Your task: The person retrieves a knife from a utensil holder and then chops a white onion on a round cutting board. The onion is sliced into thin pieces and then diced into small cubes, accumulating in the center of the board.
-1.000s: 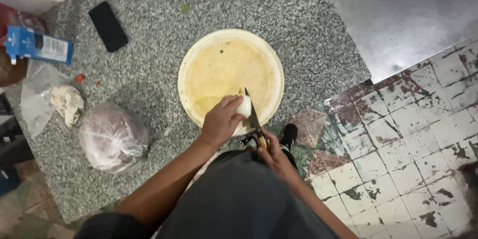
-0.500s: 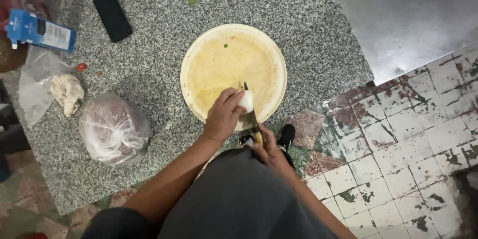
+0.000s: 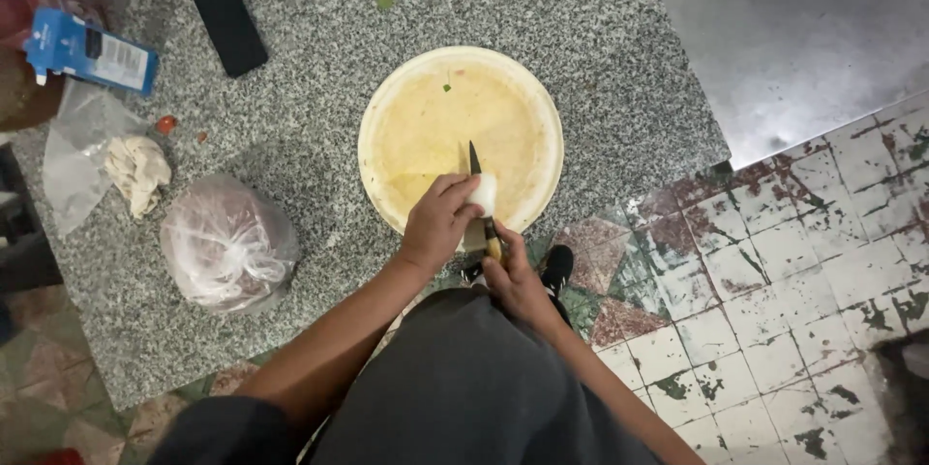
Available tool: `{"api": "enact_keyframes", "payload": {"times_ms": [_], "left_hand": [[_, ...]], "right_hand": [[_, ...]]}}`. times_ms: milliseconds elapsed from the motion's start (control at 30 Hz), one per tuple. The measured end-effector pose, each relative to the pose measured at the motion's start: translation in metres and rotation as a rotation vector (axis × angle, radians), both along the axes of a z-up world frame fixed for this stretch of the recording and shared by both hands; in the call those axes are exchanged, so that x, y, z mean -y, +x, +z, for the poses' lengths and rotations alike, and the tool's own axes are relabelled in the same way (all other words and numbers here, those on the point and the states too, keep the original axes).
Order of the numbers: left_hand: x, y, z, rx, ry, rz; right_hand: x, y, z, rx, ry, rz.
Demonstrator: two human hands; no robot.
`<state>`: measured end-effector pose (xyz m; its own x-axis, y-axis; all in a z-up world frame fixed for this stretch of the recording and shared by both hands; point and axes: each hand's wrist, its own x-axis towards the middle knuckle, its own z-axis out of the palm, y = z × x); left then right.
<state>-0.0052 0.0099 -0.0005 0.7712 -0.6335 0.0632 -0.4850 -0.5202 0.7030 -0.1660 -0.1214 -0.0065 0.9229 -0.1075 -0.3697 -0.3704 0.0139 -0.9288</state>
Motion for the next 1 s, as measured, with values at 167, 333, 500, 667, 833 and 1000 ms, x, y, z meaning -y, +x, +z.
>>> {"api": "enact_keyframes", "payload": {"times_ms": [167,333,500,667,833,1000], "left_hand": [[0.005,-0.001,0.0,0.018,0.013,0.011],[0.006,-0.007,-0.011,0.085,0.04,0.038],[0.002,-0.006,-0.007,0.061,-0.019,0.01],[0.003,0.0,0.008,-0.007,-0.064,0.019],[0.002,0.005,0.002,0.047,-0.078,0.031],[0.005,0.005,-0.003,0.081,-0.031,0.043]], "right_hand": [[0.001,0.002,0.025,-0.022,-0.015,0.014],[-0.005,-0.011,0.024,-0.073,0.094,0.041],[-0.012,-0.013,0.018,-0.056,0.071,0.025],[-0.007,-0.001,0.014,-0.072,0.066,0.035],[-0.008,-0.004,-0.005,-0.075,0.07,0.031],[-0.013,0.008,0.012,0.043,0.103,0.082]]}}
